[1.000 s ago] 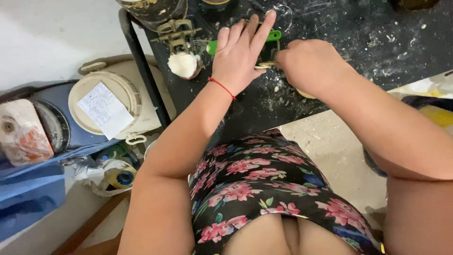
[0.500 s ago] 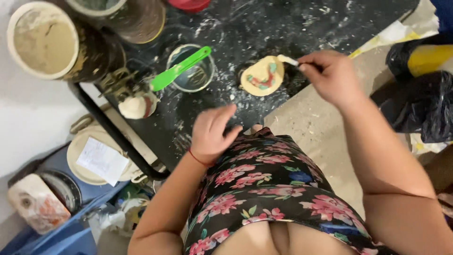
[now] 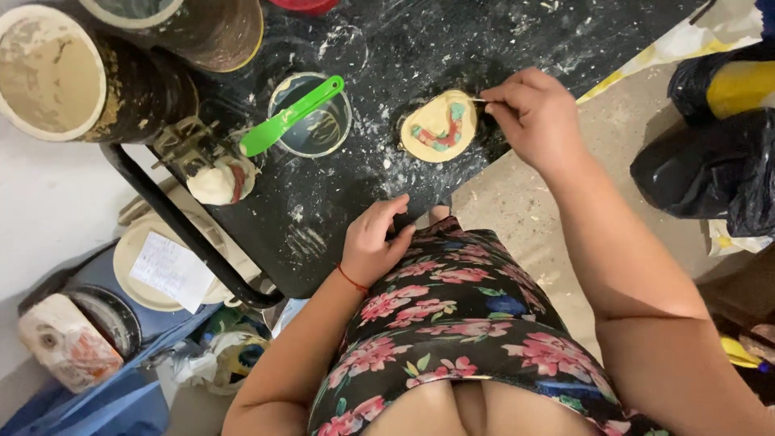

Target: The person places a small, colorful clay piece onto a yellow ceramic object on a workbench. They then use a small white tool to carefully shape and smooth the clay piece, pressing it into the surface of the ceramic object.

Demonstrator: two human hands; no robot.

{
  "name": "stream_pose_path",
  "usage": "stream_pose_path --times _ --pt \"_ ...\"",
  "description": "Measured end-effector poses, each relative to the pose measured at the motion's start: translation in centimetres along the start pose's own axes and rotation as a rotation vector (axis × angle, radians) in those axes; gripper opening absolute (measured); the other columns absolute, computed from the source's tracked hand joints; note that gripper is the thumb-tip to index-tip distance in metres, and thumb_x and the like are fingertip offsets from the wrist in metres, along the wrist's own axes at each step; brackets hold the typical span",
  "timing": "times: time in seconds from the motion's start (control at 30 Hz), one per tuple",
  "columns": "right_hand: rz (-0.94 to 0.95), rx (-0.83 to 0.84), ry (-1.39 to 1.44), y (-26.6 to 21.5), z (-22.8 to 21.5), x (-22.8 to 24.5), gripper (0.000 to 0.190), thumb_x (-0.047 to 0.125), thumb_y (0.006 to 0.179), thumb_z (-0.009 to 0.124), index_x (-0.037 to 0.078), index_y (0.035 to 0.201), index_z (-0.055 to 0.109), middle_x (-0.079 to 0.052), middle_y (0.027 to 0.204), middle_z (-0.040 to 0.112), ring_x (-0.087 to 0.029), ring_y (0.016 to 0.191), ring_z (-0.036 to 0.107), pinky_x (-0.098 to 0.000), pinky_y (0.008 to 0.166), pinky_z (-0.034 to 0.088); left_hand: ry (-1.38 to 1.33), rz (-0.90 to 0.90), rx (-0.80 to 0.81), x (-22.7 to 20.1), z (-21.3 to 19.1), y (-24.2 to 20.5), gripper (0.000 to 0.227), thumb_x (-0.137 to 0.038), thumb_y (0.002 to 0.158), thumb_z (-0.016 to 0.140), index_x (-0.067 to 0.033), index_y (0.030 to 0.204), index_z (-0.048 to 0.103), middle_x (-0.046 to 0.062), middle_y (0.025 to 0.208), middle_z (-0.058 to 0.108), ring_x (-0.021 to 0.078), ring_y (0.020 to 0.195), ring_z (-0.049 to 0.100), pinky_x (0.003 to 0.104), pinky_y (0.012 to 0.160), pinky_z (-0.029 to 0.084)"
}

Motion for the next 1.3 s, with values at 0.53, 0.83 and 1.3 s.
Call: stream_pose_path --times 0.53,0.83,1.3 --pt "-0.005 0.060 0.011 -0.2 0.9 -2.0 0.018 -0.005 0.100 0.081 0.008 0.113 0.080 -0.011 0.108 0.066 -0.030 0.094 0.067 -0.0469 0.088 0.044 -0.074 0.084 -0.085 -0.8 -0.7 0.4 0.045 -0.012 0.101 0.066 -0.0041 0.144 0.054 0.016 0.113 0.072 0.0311 0.102 0.073 0.046 0.084 0.060" --pt "-0.090 0.081 -0.110 2.0 -0.6 -1.4 0.018 0.001 0.102 0.086 0.010 0.117 0.082 -0.008 0.111 0.069 -0.027 0.103 0.067 -0.0465 0.090 0.036 -0.069 0.077 -0.091 -0.7 -0.6 0.5 0.044 -0.012 0.102 0.067 -0.0056 0.145 0.054 0.014 0.112 0.074 0.0306 0.099 0.074 0.046 0.082 0.062" --pt "-0.558 0.170 -0.580 6.3 -2.7 2.7 0.029 0.000 0.092 0.076 0.027 0.100 0.078 0.005 0.101 0.064 -0.021 0.087 0.056 -0.0432 0.098 0.033 -0.052 0.071 -0.064 -0.7 -0.7 0.5 0.042 -0.013 0.101 0.068 -0.0074 0.142 0.056 0.014 0.109 0.074 0.0305 0.097 0.074 0.046 0.081 0.061"
Point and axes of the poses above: each hand's wrist, its own y-axis towards the middle knuckle, its own z-axis out of the palm, x = y × z, the point moved 3 cm from there along y, towards the middle knuckle
